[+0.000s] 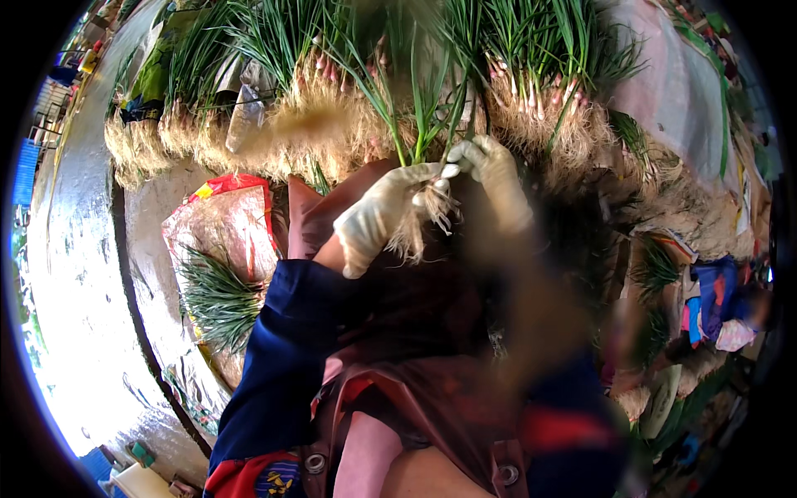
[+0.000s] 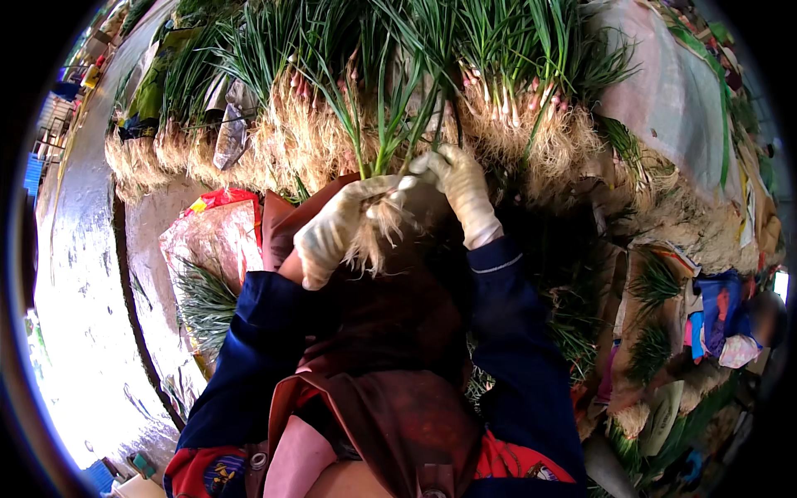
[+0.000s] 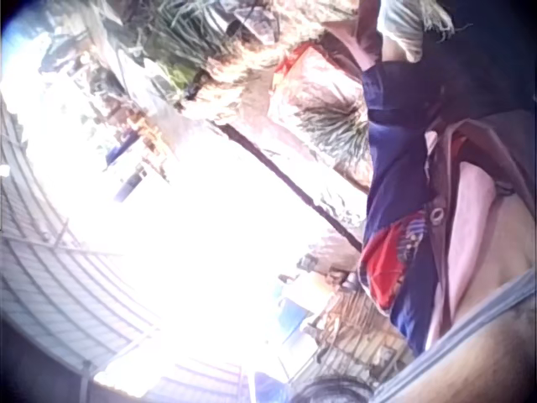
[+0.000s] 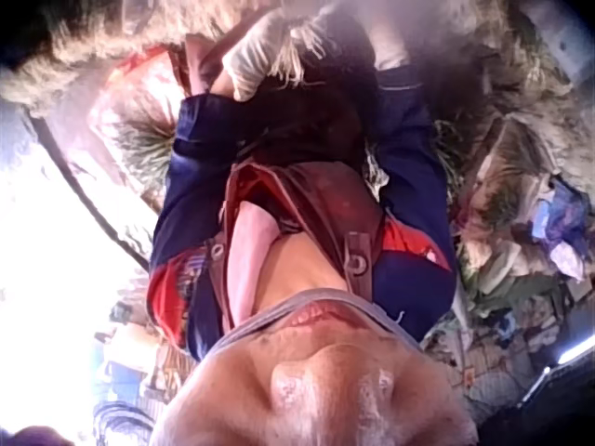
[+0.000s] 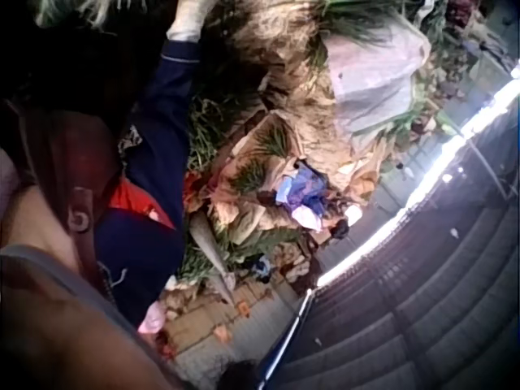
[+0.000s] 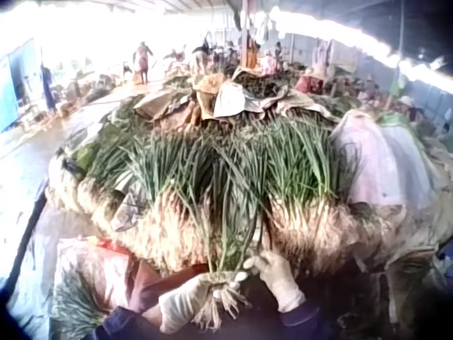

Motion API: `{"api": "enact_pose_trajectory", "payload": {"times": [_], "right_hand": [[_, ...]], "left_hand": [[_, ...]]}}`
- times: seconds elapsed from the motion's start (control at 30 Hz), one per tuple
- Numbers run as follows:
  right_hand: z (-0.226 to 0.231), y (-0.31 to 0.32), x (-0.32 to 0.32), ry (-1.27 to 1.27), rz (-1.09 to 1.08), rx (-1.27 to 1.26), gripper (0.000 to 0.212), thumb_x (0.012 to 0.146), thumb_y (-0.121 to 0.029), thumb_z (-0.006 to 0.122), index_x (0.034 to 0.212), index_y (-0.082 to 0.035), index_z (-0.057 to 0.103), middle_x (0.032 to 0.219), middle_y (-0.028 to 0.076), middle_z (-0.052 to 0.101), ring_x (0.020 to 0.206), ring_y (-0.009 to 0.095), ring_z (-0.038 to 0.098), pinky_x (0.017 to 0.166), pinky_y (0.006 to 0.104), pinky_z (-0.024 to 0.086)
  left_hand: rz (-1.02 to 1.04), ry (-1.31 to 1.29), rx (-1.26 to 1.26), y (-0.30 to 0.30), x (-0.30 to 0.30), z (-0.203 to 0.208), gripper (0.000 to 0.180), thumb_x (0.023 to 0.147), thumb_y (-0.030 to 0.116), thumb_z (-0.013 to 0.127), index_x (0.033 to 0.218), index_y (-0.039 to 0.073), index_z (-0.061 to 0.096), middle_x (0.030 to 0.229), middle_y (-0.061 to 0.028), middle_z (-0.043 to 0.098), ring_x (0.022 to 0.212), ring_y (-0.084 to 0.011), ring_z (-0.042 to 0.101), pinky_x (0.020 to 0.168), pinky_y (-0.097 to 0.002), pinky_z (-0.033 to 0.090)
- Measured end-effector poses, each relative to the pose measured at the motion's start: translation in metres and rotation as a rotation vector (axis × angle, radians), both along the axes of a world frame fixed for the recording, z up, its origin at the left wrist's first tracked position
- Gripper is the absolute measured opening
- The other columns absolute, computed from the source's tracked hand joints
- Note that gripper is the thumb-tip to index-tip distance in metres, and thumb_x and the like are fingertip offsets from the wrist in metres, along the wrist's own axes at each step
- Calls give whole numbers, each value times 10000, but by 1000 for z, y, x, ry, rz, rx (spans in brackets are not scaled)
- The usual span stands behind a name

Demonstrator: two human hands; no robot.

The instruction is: The person, wearing gloves, cleans a bundle of green vegetables by hand, stripping away loose roots and outer layers from the stem bases before setting the bundle down on a pile of other vegetables.

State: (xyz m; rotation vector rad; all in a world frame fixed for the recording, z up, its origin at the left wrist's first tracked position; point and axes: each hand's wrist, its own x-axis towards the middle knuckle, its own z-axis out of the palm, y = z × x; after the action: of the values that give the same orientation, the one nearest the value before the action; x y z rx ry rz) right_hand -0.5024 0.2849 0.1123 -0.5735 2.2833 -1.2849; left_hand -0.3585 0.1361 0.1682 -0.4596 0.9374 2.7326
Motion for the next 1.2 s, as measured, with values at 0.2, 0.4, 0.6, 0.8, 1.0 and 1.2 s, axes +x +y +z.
{"api": "enact_pose_trajectory", "payload": {"times": [0.2, 0.4, 0.6, 0.8, 1.0, 1.2], "right_hand": [[-3, 40, -22, 413, 406, 863, 335, 812, -497, 556, 898, -181, 625, 792, 23, 655, 745, 232, 629, 730, 370, 469], [46, -40, -83, 693, -51, 920, 214, 859, -365, 562, 829, -157, 604, 638, -12, 589, 494, 93, 528, 418, 265, 416], [52, -62, -112, 488, 131, 666, 232, 832, -257, 601, 976, -75, 616, 905, 70, 655, 776, 234, 613, 745, 338, 483], [42, -33, -67, -444, 284, -229, 243, 839, -320, 616, 942, -107, 672, 875, 47, 673, 689, 98, 593, 652, 188, 450], [22, -50, -29, -760, 170, -399, 216, 856, -220, 604, 958, -36, 656, 874, 6, 656, 753, 86, 588, 680, 216, 467], [-7, -48, -43, -238, 271, -397, 164, 880, -150, 558, 968, -30, 624, 834, 41, 635, 824, 132, 603, 746, 241, 478]], "left_hand": [[211, 41, -432, -31, 16, 46, 323, 832, 262, 604, 1029, 7, 601, 803, -6, 619, 638, -31, 503, 531, -159, 361], [344, 159, -212, -32, -24, 14, 315, 853, 202, 586, 1090, -5, 564, 847, -62, 594, 682, -150, 532, 625, -267, 452], [378, 15, 10, -8, -39, -5, 260, 856, 168, 599, 1031, -23, 598, 992, -89, 639, 827, -154, 587, 821, -301, 483], [306, -209, 309, 1, -51, -20, 268, 899, 129, 527, 1118, -26, 544, 1025, -146, 626, 865, -204, 615, 789, -295, 519], [281, -235, 158, 4, -45, -29, 266, 895, 152, 546, 1115, 4, 556, 880, -90, 643, 697, -141, 605, 660, -272, 528], [183, -153, 83, -8, -28, -11, 272, 886, 132, 546, 1096, -38, 572, 830, -55, 635, 692, -118, 598, 617, -231, 511]]}}
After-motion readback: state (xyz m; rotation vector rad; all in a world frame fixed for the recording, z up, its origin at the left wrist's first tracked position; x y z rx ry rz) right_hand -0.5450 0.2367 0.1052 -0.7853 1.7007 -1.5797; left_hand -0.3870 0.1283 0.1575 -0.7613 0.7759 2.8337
